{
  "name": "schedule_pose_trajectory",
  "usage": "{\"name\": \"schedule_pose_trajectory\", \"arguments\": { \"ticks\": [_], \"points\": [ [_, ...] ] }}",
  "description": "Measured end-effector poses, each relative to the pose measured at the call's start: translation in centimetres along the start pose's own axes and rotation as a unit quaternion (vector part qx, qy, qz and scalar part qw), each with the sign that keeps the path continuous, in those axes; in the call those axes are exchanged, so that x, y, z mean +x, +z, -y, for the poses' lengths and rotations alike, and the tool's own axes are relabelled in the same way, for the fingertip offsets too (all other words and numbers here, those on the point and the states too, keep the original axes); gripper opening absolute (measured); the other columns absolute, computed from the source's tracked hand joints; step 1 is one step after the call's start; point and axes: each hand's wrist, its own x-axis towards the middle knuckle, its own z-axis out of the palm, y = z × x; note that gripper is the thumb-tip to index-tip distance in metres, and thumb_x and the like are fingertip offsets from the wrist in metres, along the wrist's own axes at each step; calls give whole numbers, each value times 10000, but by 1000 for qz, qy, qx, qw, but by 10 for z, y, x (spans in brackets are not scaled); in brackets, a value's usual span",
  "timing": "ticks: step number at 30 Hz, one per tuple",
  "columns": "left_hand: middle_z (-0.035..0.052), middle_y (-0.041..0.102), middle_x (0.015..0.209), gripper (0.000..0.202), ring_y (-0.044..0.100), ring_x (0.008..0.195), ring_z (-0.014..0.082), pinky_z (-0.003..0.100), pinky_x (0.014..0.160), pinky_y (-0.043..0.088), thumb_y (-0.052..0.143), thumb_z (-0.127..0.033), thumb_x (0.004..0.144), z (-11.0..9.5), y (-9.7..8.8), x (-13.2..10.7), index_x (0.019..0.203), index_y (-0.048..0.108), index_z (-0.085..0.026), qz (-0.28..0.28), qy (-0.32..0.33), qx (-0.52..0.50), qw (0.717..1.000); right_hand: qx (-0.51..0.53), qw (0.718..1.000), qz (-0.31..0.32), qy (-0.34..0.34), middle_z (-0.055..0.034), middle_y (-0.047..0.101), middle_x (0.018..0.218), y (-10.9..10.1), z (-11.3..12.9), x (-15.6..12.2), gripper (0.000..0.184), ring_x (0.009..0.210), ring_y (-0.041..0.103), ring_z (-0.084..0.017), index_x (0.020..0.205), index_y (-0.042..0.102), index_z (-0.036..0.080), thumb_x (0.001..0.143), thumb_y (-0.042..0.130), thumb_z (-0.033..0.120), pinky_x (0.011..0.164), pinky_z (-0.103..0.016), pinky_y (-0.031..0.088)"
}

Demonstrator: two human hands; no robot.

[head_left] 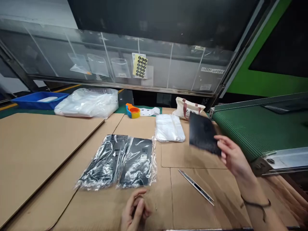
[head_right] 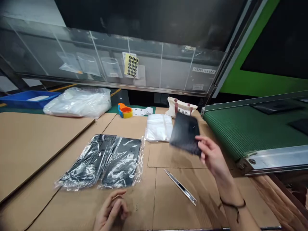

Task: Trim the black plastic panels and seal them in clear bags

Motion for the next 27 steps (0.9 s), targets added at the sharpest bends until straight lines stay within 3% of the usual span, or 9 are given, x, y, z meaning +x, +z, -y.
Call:
{"name": "schedule_pose_trajectory", "arguments": {
  "ticks": [3, 5, 8, 10, 13, 15, 18, 22, 27],
  "points": [
    [46, 669, 758, 614, 606, 665, 169, 245, 570, 476, 708, -654, 697, -18, 20, -4, 1103, 634, -199, 82, -26, -133, 987, 12, 970, 205, 133, 59, 507, 654, 12, -26, -66, 369, 295, 321, 6, 956, 698, 235, 696, 775, 485, 245, -129, 296],
    [90, 696, 965, 691, 652, 825, 211, 266, 658, 518, 761, -639, 647, -28, 32, -6, 1164, 618, -204, 72, -73, -200, 974, 10, 925, 327, 192, 58, 500, 646, 19, -34, -97, 340, 317, 384, -7, 969, 704, 239, 748, 739, 495, 296, -137, 371],
    [94, 702, 1038, 521, 673, 893, 215, 281, 760, 541, 803, -427, 714, -41, 40, -7, 1140, 629, -183, 18, -183, -242, 953, -4, 881, 432, 190, 12, 603, 738, 21, -34, -114, 364, 529, 593, -89, 1105, 683, 277, 799, 702, 473, 498, -210, 534],
    [85, 713, 1015, 461, 684, 875, 214, 288, 760, 553, 823, -336, 702, -45, 39, -8, 1094, 644, -171, -2, -228, -280, 932, -56, 902, 405, 140, -43, 695, 875, 15, -36, -108, 404, 737, 674, -167, 1174, 650, 292, 819, 667, 485, 670, -303, 578],
    [32, 712, 840, 402, 670, 694, 149, 219, 616, 537, 853, -336, 667, -39, 33, -11, 973, 655, -164, -9, -253, -342, 905, -267, 930, 249, 52, -79, 722, 947, 3, -54, -85, 392, 830, 675, -226, 1124, 653, 255, 819, 613, 499, 774, -377, 553],
    [-35, 618, 613, 382, 559, 477, 79, 160, 442, 432, 829, -405, 693, -27, 28, -13, 914, 639, -159, -11, -248, -357, 900, -403, 892, 201, 25, -65, 708, 830, -2, -73, -74, 345, 720, 661, -231, 994, 661, 225, 775, 605, 486, 691, -367, 536],
    [-103, 416, 444, 414, 336, 317, 35, 141, 323, 265, 767, -514, 730, -7, 23, -12, 889, 609, -165, 1, -217, -378, 900, -485, 844, 229, 14, -26, 628, 634, -3, -98, -72, 226, 587, 616, -225, 736, 576, 235, 765, 552, 458, 571, -332, 472],
    [-124, 306, 392, 379, 169, 282, 28, 141, 302, 217, 655, -542, 830, 8, 21, -9, 916, 591, -178, 91, -190, -429, 879, -389, 887, 249, 22, -15, 605, 674, 7, -95, -84, 278, 631, 603, -196, 757, 539, 236, 837, 504, 501, 584, -298, 475],
    [-124, 318, 385, 336, 134, 264, 28, 132, 292, 233, 570, -536, 893, 7, 23, -11, 924, 571, -201, 146, -186, -452, 860, -196, 945, 254, 58, 13, 567, 670, 29, -47, -96, 419, 516, 527, -118, 1044, 615, 207, 879, 514, 578, 421, -203, 416]
  ]
}}
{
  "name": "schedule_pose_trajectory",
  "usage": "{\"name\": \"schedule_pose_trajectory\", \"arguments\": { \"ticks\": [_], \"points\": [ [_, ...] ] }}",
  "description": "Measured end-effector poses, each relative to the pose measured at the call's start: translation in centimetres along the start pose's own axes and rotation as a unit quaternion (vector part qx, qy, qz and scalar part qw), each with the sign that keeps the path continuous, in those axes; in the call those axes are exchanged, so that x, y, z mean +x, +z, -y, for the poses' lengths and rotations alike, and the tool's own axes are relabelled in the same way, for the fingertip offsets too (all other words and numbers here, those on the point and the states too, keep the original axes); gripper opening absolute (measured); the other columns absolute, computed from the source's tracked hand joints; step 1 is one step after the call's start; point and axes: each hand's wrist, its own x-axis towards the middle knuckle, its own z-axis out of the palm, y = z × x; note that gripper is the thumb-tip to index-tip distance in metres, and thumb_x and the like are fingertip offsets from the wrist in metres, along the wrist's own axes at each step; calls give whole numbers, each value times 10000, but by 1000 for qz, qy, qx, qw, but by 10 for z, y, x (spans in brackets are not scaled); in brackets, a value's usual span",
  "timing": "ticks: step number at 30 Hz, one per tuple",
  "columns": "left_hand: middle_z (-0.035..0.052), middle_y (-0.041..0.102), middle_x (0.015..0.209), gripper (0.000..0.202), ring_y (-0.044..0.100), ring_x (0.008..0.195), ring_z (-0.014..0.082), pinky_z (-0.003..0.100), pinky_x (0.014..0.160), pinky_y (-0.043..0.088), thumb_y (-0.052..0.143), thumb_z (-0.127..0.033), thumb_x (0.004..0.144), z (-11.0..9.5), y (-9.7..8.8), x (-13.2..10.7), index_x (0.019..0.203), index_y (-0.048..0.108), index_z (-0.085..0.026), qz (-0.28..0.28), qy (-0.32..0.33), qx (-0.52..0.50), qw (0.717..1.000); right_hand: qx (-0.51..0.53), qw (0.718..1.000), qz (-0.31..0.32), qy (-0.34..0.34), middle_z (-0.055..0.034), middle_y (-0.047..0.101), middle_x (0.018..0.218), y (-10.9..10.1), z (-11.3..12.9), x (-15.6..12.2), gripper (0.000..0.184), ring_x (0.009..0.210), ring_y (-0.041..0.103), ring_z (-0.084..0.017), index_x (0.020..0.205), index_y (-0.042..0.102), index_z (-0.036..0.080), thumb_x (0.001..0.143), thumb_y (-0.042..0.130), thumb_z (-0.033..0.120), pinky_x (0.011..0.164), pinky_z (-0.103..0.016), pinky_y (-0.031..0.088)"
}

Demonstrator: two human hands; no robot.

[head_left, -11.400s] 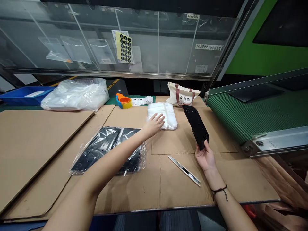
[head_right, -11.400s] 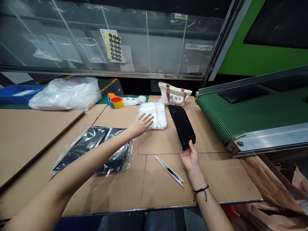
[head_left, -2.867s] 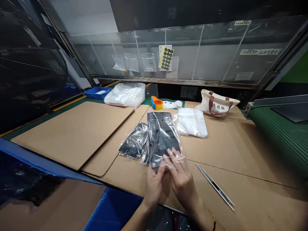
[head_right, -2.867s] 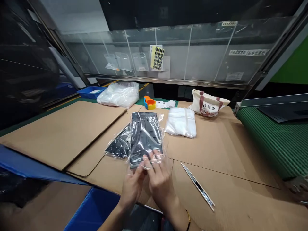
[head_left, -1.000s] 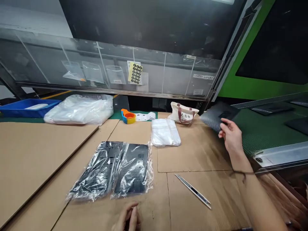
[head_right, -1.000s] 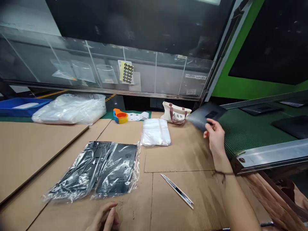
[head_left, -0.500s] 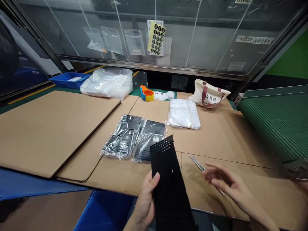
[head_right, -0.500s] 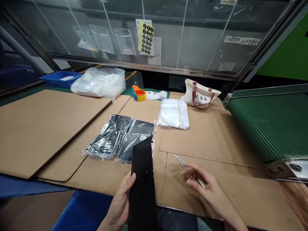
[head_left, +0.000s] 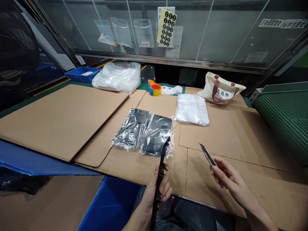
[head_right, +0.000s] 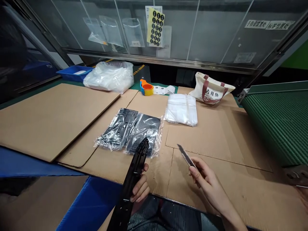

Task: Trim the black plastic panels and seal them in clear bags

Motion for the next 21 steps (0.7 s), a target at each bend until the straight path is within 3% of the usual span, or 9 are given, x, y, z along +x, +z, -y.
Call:
{"name": "schedule_pose_trajectory", "arguments": {
  "ticks": [3, 6, 8, 13, 21],
  "points": [
    [-117, 324, 371, 322, 127, 259, 30, 122, 290, 244, 533, -516, 920, 3, 2, -2, 891, 584, -199, 11, 2, -7, 1000, -75, 990, 34, -117, -5, 627, 657, 6, 33, 0, 352, 606, 628, -147, 1069, 682, 236, 919, 508, 502, 526, -217, 514],
    [-110, 325, 353, 330, 121, 244, 32, 114, 278, 243, 488, -493, 947, 5, 4, -4, 873, 596, -190, 25, 24, -5, 999, -151, 957, 76, -234, -41, 741, 876, 13, 57, 4, 299, 881, 708, -189, 1166, 668, 273, 964, 473, 375, 748, -264, 574],
    [-110, 336, 351, 314, 117, 234, 31, 109, 272, 249, 482, -468, 956, 5, 5, -5, 882, 599, -186, 39, 39, -2, 998, -186, 937, 89, -283, -51, 751, 981, 18, 68, 9, 322, 914, 711, -181, 1239, 628, 264, 984, 435, 307, 755, -255, 575],
    [-105, 384, 363, 305, 124, 223, 23, 103, 267, 261, 468, -440, 968, 2, 7, -9, 901, 601, -174, 50, 48, -5, 998, -273, 891, 82, -353, -31, 708, 722, 24, 81, 19, 369, 602, 661, -141, 1282, 596, 201, 1015, 355, 283, 596, -225, 542],
    [-112, 355, 329, 321, 111, 210, 26, 103, 269, 267, 428, -433, 984, 2, 9, -14, 863, 577, -176, 46, 50, -6, 998, -345, 858, 49, -377, -2, 648, 682, 24, 82, 16, 378, 548, 588, -117, 1358, 524, 199, 1019, 383, 287, 527, -214, 434]
  ]
}}
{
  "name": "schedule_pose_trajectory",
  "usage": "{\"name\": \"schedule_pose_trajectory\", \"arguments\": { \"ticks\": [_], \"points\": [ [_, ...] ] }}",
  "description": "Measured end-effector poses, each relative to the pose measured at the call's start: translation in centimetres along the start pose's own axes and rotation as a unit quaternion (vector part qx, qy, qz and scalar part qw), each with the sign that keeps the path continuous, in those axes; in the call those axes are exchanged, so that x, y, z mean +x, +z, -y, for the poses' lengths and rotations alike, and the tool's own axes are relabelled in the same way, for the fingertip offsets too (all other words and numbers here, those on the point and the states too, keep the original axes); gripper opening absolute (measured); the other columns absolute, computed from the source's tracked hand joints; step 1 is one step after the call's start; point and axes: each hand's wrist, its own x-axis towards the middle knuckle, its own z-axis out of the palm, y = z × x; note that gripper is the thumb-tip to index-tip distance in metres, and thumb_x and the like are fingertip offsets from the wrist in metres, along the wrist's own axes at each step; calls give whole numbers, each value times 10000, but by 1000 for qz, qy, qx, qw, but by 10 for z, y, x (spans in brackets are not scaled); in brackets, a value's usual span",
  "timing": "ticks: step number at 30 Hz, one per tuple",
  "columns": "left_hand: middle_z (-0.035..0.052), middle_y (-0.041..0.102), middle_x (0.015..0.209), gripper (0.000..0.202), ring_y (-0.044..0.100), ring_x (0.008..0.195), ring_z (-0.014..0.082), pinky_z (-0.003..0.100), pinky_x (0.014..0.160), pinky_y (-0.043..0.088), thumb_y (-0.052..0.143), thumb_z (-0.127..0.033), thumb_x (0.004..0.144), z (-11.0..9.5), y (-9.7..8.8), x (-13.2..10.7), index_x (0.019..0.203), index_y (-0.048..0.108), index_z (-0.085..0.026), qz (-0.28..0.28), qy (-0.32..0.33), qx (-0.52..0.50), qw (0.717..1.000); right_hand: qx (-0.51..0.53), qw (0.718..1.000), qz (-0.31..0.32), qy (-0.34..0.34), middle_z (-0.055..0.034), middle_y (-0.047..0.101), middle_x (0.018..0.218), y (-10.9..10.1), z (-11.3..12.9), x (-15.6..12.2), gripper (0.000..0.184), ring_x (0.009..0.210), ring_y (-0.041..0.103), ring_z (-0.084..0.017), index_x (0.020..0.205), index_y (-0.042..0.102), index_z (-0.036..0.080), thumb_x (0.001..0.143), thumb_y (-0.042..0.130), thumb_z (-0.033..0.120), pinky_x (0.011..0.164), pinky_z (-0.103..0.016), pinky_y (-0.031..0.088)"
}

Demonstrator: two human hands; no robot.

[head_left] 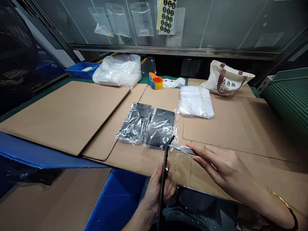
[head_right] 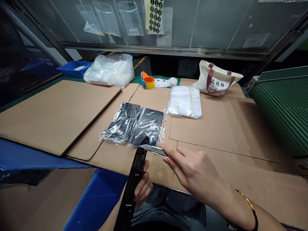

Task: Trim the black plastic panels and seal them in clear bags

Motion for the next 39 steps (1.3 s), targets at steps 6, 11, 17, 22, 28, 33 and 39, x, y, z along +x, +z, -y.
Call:
{"name": "schedule_pose_trajectory", "arguments": {
  "ticks": [6, 11, 17, 22, 28, 33, 39],
  "points": [
    [-111, 376, 348, 283, 118, 222, 26, 104, 273, 260, 475, -429, 964, -6, 4, -4, 840, 571, -193, -14, 6, 31, 999, -28, 999, 2, -18, 17, 572, 618, -1, 6, 1, 373, 489, 516, -103, 1312, 563, 169, 1027, 361, 298, 471, -227, 358],
    [-124, 298, 348, 290, 94, 254, 41, 112, 281, 244, 520, -457, 936, -9, 4, -3, 813, 544, -195, -38, 7, 59, 998, -29, 999, 9, -37, 11, 573, 646, 1, 10, -2, 366, 488, 516, -97, 1285, 581, 156, 1031, 352, 286, 457, -240, 334],
    [-105, 364, 365, 315, 122, 236, 31, 107, 263, 231, 491, -437, 953, -10, 5, 4, 777, 542, -181, -2, 0, 48, 999, -42, 999, -8, -26, 17, 576, 650, -2, 3, -1, 360, 502, 517, -99, 1331, 544, 176, 1017, 397, 274, 490, -234, 361],
    [-103, 366, 353, 348, 111, 211, 23, 105, 253, 227, 436, -431, 978, -4, 3, 6, 789, 556, -164, 19, 0, 18, 1000, -62, 998, -12, -21, 23, 579, 668, -3, 0, 1, 399, 500, 519, -100, 1400, 466, 194, 1012, 410, 271, 490, -236, 366],
    [-96, 387, 358, 332, 129, 222, 22, 102, 275, 260, 422, -416, 987, -4, 4, 3, 854, 592, -163, 7, -16, 18, 1000, -80, 996, -19, -30, 32, 551, 629, -3, 1, -1, 383, 475, 484, -101, 1374, 494, 180, 1008, 423, 272, 467, -254, 331],
    [-98, 371, 364, 310, 112, 229, 21, 96, 272, 241, 440, -387, 983, -6, 9, 5, 833, 599, -167, 24, -5, 14, 1000, -82, 996, -22, -36, 30, 548, 615, -5, 3, -3, 380, 464, 472, -101, 1371, 495, 173, 1016, 403, 270, 464, -259, 319],
    [-110, 306, 351, 308, 106, 258, 29, 103, 294, 266, 503, -425, 955, -7, 9, 6, 797, 575, -170, -33, -24, 20, 999, -46, 998, -7, -38, 12, 565, 636, -3, 9, -5, 354, 488, 512, -97, 1267, 585, 147, 1030, 354, 275, 463, -247, 317]
  ]
}}
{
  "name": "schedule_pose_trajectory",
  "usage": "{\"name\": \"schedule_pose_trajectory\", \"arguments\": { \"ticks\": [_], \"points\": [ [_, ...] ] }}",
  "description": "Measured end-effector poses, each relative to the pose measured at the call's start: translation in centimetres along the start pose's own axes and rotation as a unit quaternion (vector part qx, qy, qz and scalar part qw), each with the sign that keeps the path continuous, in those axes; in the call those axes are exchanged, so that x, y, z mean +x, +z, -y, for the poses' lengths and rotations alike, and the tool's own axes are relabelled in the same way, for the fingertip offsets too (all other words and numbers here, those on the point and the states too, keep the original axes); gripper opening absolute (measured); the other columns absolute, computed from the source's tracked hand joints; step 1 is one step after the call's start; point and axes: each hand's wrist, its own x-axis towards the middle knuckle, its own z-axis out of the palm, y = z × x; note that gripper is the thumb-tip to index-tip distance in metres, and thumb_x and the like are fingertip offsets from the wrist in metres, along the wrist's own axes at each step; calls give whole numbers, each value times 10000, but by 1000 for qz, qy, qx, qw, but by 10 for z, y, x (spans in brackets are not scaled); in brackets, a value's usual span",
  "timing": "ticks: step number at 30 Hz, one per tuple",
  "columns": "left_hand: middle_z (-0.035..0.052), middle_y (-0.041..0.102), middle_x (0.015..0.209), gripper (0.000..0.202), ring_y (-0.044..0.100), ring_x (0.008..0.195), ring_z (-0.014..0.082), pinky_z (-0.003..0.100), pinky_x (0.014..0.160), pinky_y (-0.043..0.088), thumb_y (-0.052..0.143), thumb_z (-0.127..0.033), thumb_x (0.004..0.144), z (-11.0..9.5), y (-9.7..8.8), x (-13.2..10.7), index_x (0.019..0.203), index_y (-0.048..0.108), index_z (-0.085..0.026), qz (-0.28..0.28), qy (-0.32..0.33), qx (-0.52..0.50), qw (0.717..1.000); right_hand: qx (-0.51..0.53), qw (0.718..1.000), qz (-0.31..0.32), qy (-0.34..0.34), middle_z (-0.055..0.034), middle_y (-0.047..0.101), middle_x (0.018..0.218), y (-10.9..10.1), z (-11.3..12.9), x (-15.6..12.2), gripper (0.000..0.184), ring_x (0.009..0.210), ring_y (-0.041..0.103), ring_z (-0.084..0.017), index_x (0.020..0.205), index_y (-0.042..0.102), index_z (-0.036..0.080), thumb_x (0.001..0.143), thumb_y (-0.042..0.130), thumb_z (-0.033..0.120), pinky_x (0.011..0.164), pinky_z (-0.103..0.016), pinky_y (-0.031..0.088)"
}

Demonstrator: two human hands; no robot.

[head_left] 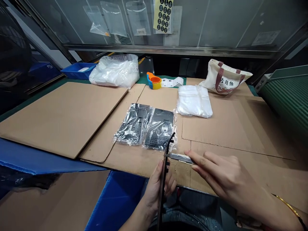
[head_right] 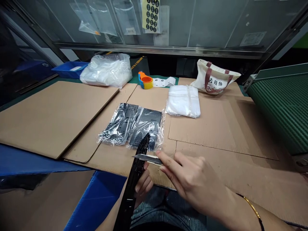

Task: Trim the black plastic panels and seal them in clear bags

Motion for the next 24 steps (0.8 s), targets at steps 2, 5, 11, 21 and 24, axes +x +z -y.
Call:
{"name": "schedule_pose_trajectory", "arguments": {
  "ticks": [2, 5, 11, 21, 24],
  "points": [
    [-108, 317, 347, 305, 104, 256, 31, 107, 285, 260, 505, -426, 954, 1, -3, 1, 805, 582, -171, 3, -7, -10, 1000, -11, 1000, -9, 4, 16, 562, 625, 1, -1, 1, 345, 472, 495, -97, 1245, 602, 145, 1026, 370, 277, 461, -247, 320],
    [-103, 338, 341, 323, 108, 244, 27, 108, 274, 255, 477, -432, 966, 2, -7, 1, 827, 599, -167, 10, -15, -20, 1000, -30, 999, -20, 20, 15, 576, 627, 2, -6, 4, 336, 468, 491, -102, 1246, 607, 151, 1017, 397, 279, 475, -246, 341],
    [-105, 346, 324, 324, 110, 230, 27, 110, 275, 257, 471, -438, 970, 5, -9, 0, 872, 607, -161, 7, -18, -14, 1000, -39, 998, -22, 37, 4, 605, 655, 1, -10, 4, 348, 497, 527, -105, 1273, 597, 162, 1015, 398, 283, 505, -238, 371],
    [-99, 374, 337, 278, 114, 235, 37, 131, 258, 232, 559, -455, 915, 0, -5, 0, 852, 608, -189, -6, -28, -3, 1000, -47, 999, -26, 8, 21, 552, 621, -3, -5, 1, 350, 461, 476, -108, 1282, 579, 125, 1012, 411, 272, 455, -268, 313],
    [-100, 351, 336, 274, 118, 244, 35, 124, 273, 243, 569, -443, 914, -1, 0, 1, 831, 621, -187, 1, -24, -6, 1000, -19, 1000, -19, 7, 14, 564, 623, -5, -2, 0, 344, 470, 495, -112, 1269, 588, 124, 1011, 406, 260, 447, -269, 318]
  ]
}}
